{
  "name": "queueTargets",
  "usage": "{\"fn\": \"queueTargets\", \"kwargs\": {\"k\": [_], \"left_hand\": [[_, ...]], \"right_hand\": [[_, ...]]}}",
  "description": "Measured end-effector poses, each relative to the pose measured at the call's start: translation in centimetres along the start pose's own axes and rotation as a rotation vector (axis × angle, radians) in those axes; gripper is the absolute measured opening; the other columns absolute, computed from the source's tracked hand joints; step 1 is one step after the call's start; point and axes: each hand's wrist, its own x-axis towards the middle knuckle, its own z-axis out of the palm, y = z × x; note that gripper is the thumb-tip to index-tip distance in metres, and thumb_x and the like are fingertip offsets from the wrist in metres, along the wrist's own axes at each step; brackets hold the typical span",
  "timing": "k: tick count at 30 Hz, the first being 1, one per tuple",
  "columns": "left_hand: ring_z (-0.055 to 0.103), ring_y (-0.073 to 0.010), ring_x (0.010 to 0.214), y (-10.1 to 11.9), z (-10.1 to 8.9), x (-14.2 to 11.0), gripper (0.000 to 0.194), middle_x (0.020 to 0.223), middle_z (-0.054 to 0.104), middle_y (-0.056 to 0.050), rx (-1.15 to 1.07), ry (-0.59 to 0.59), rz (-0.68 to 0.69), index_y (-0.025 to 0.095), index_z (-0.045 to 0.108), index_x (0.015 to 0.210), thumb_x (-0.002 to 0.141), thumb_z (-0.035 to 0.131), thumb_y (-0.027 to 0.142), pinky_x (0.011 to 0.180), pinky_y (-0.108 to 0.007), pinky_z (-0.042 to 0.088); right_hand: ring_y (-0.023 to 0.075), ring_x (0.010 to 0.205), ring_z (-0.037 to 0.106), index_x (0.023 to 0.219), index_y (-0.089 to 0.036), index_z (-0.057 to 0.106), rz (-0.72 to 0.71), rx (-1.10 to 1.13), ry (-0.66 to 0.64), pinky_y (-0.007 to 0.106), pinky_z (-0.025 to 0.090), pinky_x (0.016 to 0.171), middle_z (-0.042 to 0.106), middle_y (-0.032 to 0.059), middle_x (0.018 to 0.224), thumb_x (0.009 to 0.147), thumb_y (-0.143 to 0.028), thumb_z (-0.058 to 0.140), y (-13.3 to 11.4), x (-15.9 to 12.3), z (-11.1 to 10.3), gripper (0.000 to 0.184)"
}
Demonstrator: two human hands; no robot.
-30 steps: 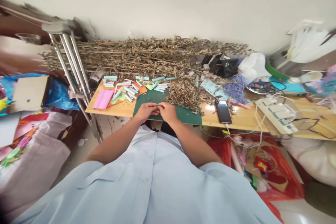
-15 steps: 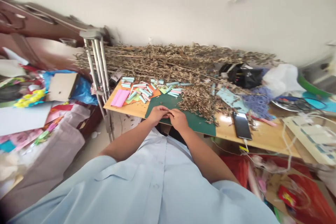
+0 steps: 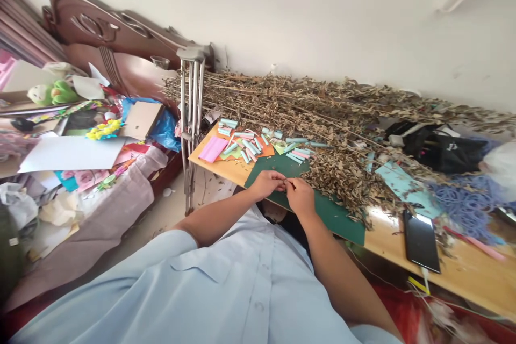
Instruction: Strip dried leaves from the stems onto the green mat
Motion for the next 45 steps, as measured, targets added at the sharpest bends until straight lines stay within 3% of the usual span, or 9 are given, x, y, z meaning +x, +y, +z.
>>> {"fn": "queueTargets", "kwargs": {"k": [5,10,15,20,26,34,45], "left_hand": [[0.072,-0.0140,0.066,-0.1,-0.7,0.3,0.006,0.071,0.071,-0.006,0.017,-0.050,0.010,0.009,0.065,0.091,0.087,0.063,0.005,0.065,-0.025,0.059],[0.070,-0.0123,0.062,0.1,-0.6,0.1,0.005,0.068,0.069,-0.004,0.020,-0.012,-0.007,0.009,0.062,0.089,0.088,0.060,0.005,0.062,-0.024,0.058],[0.064,-0.0094,0.056,0.6,0.6,-0.1,0.009,0.069,0.063,0.000,0.034,0.089,-0.017,0.010,0.064,0.094,0.091,0.056,0.007,0.060,-0.025,0.059],[0.064,-0.0103,0.057,-0.2,1.5,0.1,0.020,0.072,0.064,-0.001,0.117,0.071,-0.008,0.010,0.067,0.100,0.093,0.049,0.008,0.063,-0.027,0.060],[0.067,-0.0111,0.062,-0.8,1.3,0.1,0.023,0.077,0.069,-0.003,0.087,-0.020,-0.016,0.010,0.067,0.104,0.093,0.046,0.007,0.066,-0.026,0.060],[0.070,-0.0118,0.064,-0.6,-0.5,0.0,0.013,0.074,0.071,-0.003,-0.042,-0.032,0.017,0.008,0.066,0.094,0.081,0.068,0.005,0.071,-0.028,0.060],[0.069,-0.0125,0.066,-0.2,-1.2,0.4,0.015,0.069,0.070,-0.004,0.056,-0.179,0.079,0.008,0.068,0.089,0.081,0.075,0.018,0.068,-0.025,0.057]], "right_hand": [[0.0243,0.091,0.069,0.094,-0.020,0.076,-0.022,0.078,-0.043,0.039,0.054,0.088,0.076,0.0104,0.097,0.094,-0.031,0.051,0.3,0.2,-0.2,0.027],[0.0235,0.093,0.069,0.096,-0.020,0.076,-0.079,0.055,-0.054,0.038,0.054,0.090,0.075,0.0098,0.098,0.096,-0.030,0.050,0.1,-0.1,0.1,0.028],[0.0233,0.092,0.066,0.104,-0.019,0.074,-0.142,-0.156,-0.063,0.035,0.052,0.084,0.072,0.0098,0.099,0.096,-0.029,0.053,-0.7,-0.4,0.0,0.024],[0.0220,0.086,0.062,0.091,-0.019,0.072,-0.161,-0.295,-0.082,0.032,0.047,0.077,0.070,0.0093,0.090,0.095,-0.025,0.051,-1.1,-0.4,-0.5,0.022],[0.0233,0.084,0.063,0.091,-0.018,0.071,-0.089,-0.177,-0.057,0.034,0.048,0.077,0.070,0.0100,0.091,0.093,-0.025,0.050,-0.5,-0.1,-0.5,0.022],[0.0246,0.087,0.066,0.090,-0.020,0.071,-0.051,0.008,-0.074,0.038,0.051,0.084,0.074,0.0102,0.094,0.093,-0.029,0.047,-0.4,0.1,-0.2,0.026],[0.0226,0.071,0.068,0.089,-0.021,0.074,0.141,0.074,-0.086,0.035,0.052,0.073,0.076,0.0067,0.080,0.087,-0.036,0.054,-0.4,0.3,-0.9,0.025]]}}
